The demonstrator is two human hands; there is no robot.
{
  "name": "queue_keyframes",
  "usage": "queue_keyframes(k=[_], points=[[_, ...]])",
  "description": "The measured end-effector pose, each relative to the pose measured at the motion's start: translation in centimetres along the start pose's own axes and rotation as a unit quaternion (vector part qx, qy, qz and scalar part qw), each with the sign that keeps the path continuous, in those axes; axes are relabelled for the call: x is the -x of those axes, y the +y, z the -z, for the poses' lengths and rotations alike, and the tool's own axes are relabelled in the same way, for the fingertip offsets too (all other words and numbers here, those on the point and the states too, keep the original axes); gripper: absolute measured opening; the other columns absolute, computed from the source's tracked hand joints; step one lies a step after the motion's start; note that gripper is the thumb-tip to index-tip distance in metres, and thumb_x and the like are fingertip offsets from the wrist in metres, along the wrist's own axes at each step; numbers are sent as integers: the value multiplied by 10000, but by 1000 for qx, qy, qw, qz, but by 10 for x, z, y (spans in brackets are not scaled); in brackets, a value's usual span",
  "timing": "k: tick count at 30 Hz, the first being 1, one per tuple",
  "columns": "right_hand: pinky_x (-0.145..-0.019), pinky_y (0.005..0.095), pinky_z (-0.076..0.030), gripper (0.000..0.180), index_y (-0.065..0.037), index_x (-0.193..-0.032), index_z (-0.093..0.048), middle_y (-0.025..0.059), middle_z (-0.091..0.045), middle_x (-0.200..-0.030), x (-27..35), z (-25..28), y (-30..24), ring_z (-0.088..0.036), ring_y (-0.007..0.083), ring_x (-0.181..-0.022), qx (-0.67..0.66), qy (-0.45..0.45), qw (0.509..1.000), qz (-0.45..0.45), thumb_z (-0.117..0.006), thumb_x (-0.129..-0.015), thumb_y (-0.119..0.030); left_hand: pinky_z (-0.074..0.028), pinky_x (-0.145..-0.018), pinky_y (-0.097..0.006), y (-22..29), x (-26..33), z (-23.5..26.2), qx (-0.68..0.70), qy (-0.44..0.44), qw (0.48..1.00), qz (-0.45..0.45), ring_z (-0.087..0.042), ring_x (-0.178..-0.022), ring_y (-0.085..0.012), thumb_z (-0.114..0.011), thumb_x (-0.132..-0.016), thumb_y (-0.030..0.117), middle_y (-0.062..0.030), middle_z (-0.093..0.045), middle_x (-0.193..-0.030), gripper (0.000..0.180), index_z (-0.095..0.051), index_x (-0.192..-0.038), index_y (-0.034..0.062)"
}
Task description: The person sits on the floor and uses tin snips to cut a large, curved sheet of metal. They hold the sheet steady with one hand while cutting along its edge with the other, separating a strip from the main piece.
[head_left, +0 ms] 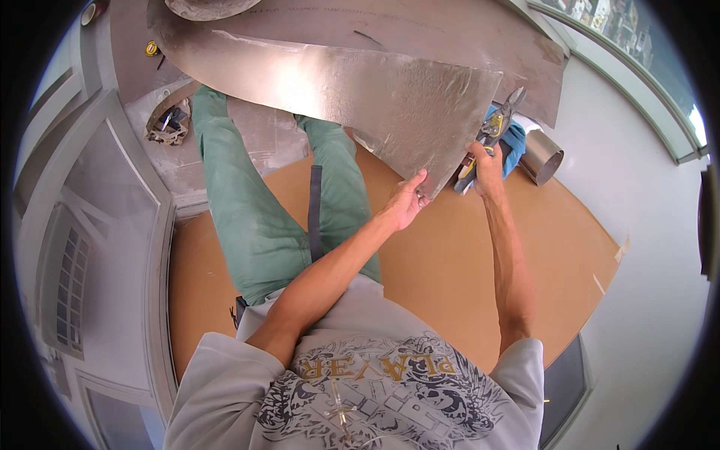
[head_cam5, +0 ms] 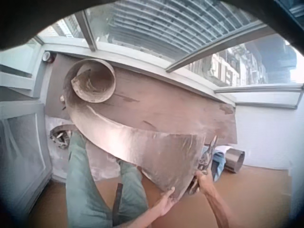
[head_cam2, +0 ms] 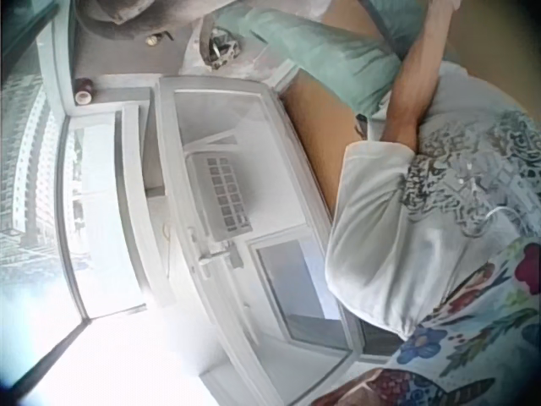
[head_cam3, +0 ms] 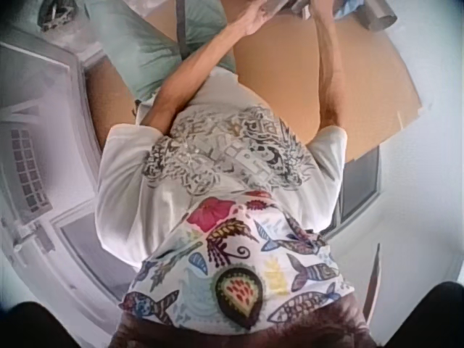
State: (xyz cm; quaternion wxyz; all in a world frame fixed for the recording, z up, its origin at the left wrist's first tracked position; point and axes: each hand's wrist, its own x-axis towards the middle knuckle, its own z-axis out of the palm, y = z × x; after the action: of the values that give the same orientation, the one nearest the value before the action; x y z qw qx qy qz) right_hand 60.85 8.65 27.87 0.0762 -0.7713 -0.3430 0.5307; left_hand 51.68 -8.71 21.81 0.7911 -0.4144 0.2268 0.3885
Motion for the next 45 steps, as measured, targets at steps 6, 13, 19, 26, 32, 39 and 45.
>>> queue_keyframes(k=[6,13,19,26,32,39,45], points=[[-731,396,-570,207,-37,-990,-563,66,-601,-905,-28,32,48,-627,210,-812,-78,-45,996,-25,-642,-806,-88,-424,-704,-277,-19,-28,15,20,81,990,-110,-551,-916,-85,-664,-936,210,42,-594,-1048,288,-524,-1174,128],[-811,420,-524,455,-32,-1231,-484,90,-590,-983,-42,55,48,-610,233,-886,6,-105,994,-23,-632,-814,-140,-486,-703,-302,-49,-57,1,29,81,983,-164,-594,-861,-146,-736,-872,135,-40,-609,-1004,365,-469,-1116,84],[-912,389,-453,540,-48,-1295,-485,90,-614,-1042,-11,102,-9,-601,220,-969,289,-233,928,-23,-611,-783,-163,-484,-714,-286,-58,-85,-10,27,97,976,-192,-579,-847,-114,-664,-933,189,-7,-605,-1003,235,-530,-1101,94],[-810,381,-449,525,-37,-1131,-560,143,-608,-984,15,110,-81,-578,280,-944,676,-359,621,-169,-636,-669,-273,-540,-777,-343,-63,-90,-3,36,122,982,-138,-617,-894,-169,-723,-890,184,-57,-610,-1048,441,-392,-1170,100],[-777,388,-451,485,-44,-1084,-574,148,-621,-951,-6,79,-95,-593,286,-902,701,-380,554,-239,-632,-670,-289,-543,-832,-365,-57,-79,-6,32,110,984,-139,-597,-935,-188,-710,-898,185,-76,-576,-1084,458,-375,-1196,91],[-657,365,-462,438,-30,-1080,-552,89,-618,-747,-27,50,-103,-603,218,-701,751,-389,479,-235,-626,-699,-233,-543,-854,-380,-62,-92,11,48,59,992,-104,-564,-951,-213,-717,-887,158,-104,-511,-1133,596,-291,-1299,108],[-642,349,-458,426,-4,-1067,-544,82,-614,-736,-31,37,-106,-593,194,-669,743,-398,468,-266,-623,-707,-219,-548,-839,-367,-62,-92,5,47,87,993,-71,-561,-937,-191,-696,-894,120,-79,-520,-1124,573,-304,-1311,151]])
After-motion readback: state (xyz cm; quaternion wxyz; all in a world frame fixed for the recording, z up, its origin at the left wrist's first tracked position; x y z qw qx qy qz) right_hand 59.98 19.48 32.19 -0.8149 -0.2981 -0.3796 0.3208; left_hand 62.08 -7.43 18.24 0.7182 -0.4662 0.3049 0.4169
